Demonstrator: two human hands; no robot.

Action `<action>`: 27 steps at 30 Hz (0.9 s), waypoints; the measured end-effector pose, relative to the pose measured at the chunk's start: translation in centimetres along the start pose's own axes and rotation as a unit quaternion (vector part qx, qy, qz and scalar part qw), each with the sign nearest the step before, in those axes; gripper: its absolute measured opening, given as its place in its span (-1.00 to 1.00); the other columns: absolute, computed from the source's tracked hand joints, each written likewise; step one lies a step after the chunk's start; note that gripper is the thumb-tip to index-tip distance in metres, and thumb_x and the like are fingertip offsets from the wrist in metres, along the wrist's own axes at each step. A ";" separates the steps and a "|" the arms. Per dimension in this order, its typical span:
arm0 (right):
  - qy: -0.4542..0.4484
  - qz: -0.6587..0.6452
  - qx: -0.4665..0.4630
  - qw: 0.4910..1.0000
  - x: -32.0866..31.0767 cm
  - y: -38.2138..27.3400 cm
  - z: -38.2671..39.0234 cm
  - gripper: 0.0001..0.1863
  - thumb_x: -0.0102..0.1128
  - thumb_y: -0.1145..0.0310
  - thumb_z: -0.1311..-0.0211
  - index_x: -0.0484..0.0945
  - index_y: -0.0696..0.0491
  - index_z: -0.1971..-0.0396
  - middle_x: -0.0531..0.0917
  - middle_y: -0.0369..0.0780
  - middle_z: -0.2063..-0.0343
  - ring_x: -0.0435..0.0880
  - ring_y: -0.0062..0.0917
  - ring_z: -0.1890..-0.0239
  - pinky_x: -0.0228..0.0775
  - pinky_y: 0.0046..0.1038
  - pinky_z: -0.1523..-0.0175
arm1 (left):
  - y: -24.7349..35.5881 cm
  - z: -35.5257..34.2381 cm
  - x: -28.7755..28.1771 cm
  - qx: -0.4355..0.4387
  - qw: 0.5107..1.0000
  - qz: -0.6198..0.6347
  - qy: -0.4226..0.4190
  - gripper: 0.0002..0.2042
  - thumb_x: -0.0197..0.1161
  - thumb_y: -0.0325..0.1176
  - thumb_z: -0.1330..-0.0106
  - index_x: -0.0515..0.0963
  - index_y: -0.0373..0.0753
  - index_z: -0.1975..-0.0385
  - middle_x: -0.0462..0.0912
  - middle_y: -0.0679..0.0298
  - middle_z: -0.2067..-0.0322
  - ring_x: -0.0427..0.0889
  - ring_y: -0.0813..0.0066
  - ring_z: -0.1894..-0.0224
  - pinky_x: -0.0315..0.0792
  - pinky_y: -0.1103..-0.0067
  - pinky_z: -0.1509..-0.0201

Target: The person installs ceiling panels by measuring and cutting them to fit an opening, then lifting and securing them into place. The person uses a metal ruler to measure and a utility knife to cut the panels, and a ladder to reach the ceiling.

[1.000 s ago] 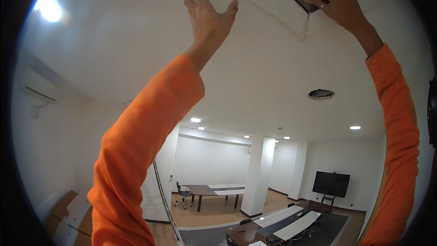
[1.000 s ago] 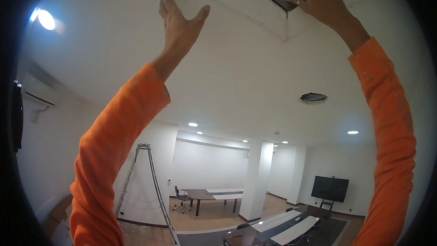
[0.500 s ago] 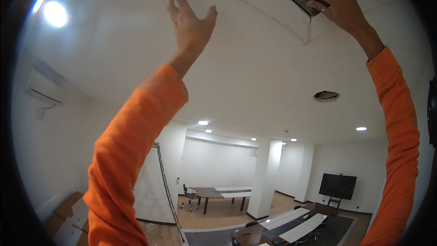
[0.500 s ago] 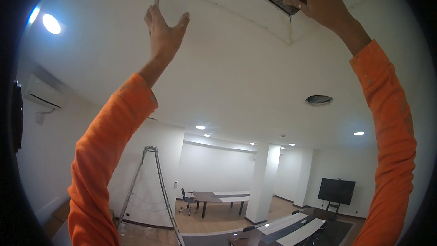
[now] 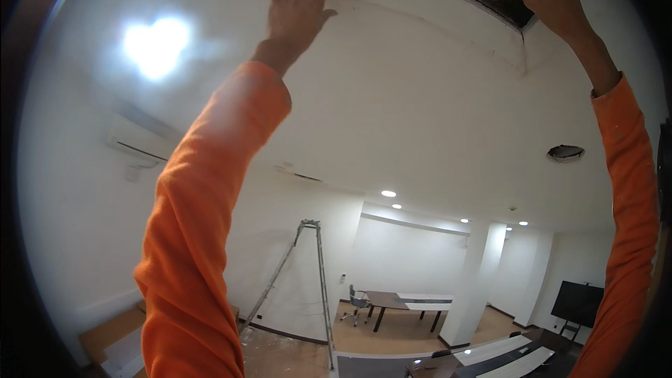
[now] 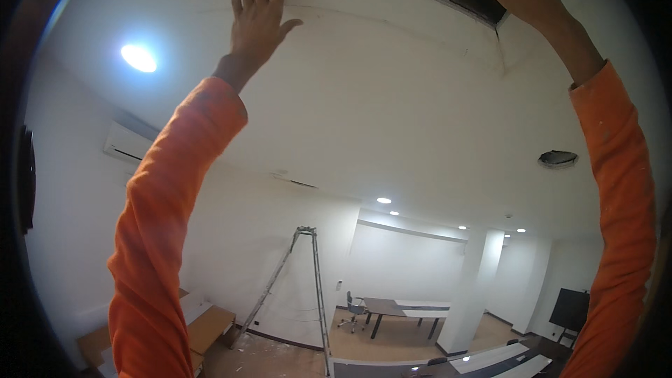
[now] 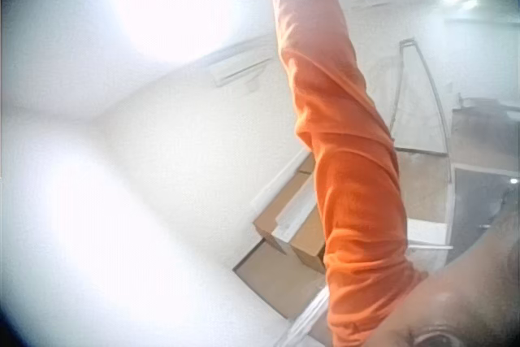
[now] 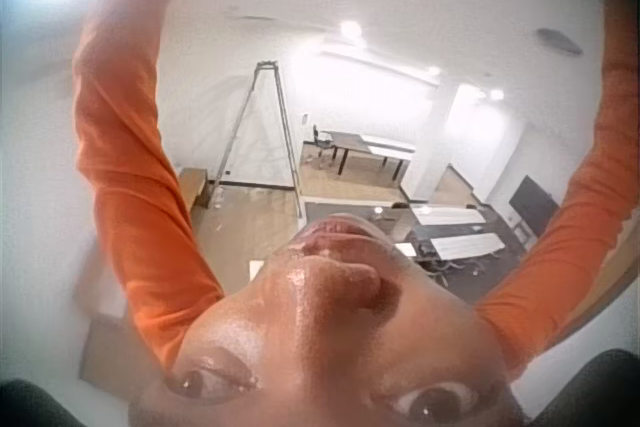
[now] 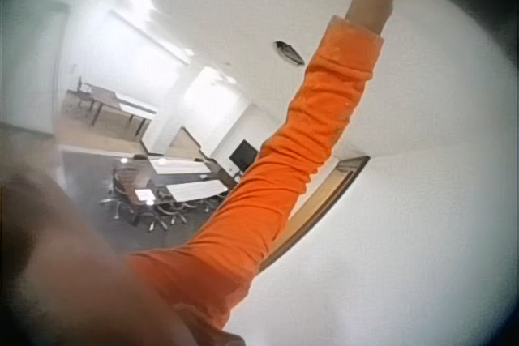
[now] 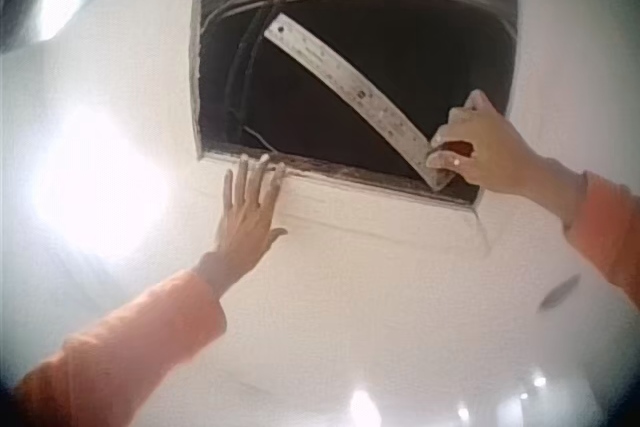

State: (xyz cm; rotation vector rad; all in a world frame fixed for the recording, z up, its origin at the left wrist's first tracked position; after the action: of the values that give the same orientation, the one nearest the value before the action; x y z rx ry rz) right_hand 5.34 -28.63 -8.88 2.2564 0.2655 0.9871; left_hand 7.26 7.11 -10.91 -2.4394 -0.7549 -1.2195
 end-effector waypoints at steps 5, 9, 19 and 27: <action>0.041 -0.009 0.075 0.996 1.0 -2.8 2.3 -0.62 0.41 0.10 -0.27 0.60 0.10 0.13 0.54 -0.20 0.37 0.44 -0.35 0.25 0.31 -0.29 0.03 | -2.7 -1.7 0.4 0.082 0.996 0.018 0.005 -0.18 0.43 -0.06 -0.23 0.15 0.07 -0.48 0.25 0.27 -0.38 0.17 0.02 -0.47 -0.04 0.01 -0.56; 0.092 -0.064 0.074 0.991 2.9 -5.0 8.3 -0.70 0.19 0.16 -0.48 0.55 0.14 0.15 0.48 -0.22 0.53 0.41 -0.38 0.48 0.34 -0.33 0.21 | -3.4 -2.5 1.0 0.106 0.994 -0.002 -0.025 -0.24 0.45 -0.10 -0.21 0.24 -0.09 -0.39 0.36 0.16 -0.30 0.32 0.04 -0.36 0.16 0.12 -0.49; 0.136 -0.332 0.414 0.837 9.7 -7.1 21.4 -0.47 0.33 0.01 -0.37 0.37 0.20 0.15 0.57 -0.15 0.45 0.57 -0.45 0.46 0.45 -0.39 0.28 | -5.0 -3.1 0.2 0.165 0.984 -0.032 -0.052 -0.24 0.39 -0.05 -0.27 0.21 -0.14 -0.42 0.42 0.17 -0.29 0.41 0.07 -0.33 0.35 0.22 -0.37; 0.377 -0.264 0.522 0.718 18.9 -5.0 17.8 0.06 0.72 -0.07 0.11 0.22 0.41 -0.07 0.42 -0.04 0.09 0.43 -0.36 -0.02 0.33 -0.35 -0.22 | -4.6 -3.1 1.1 0.205 0.978 -0.016 -0.039 -0.25 0.37 -0.02 -0.30 0.22 -0.17 -0.41 0.44 0.08 -0.29 0.43 0.01 -0.32 0.31 0.18 -0.38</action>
State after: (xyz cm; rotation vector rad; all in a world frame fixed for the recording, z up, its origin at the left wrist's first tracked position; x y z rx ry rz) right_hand 31.60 -25.47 -10.05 2.1653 2.1630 1.5927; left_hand 3.12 9.65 -8.04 -2.1495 -0.9627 -0.8749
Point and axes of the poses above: each hand's wrist, its own z-axis away from the middle knuckle, its own x-axis out of the palm, y = z × x, the point moved 3 cm from there along -z, towards the middle knuckle
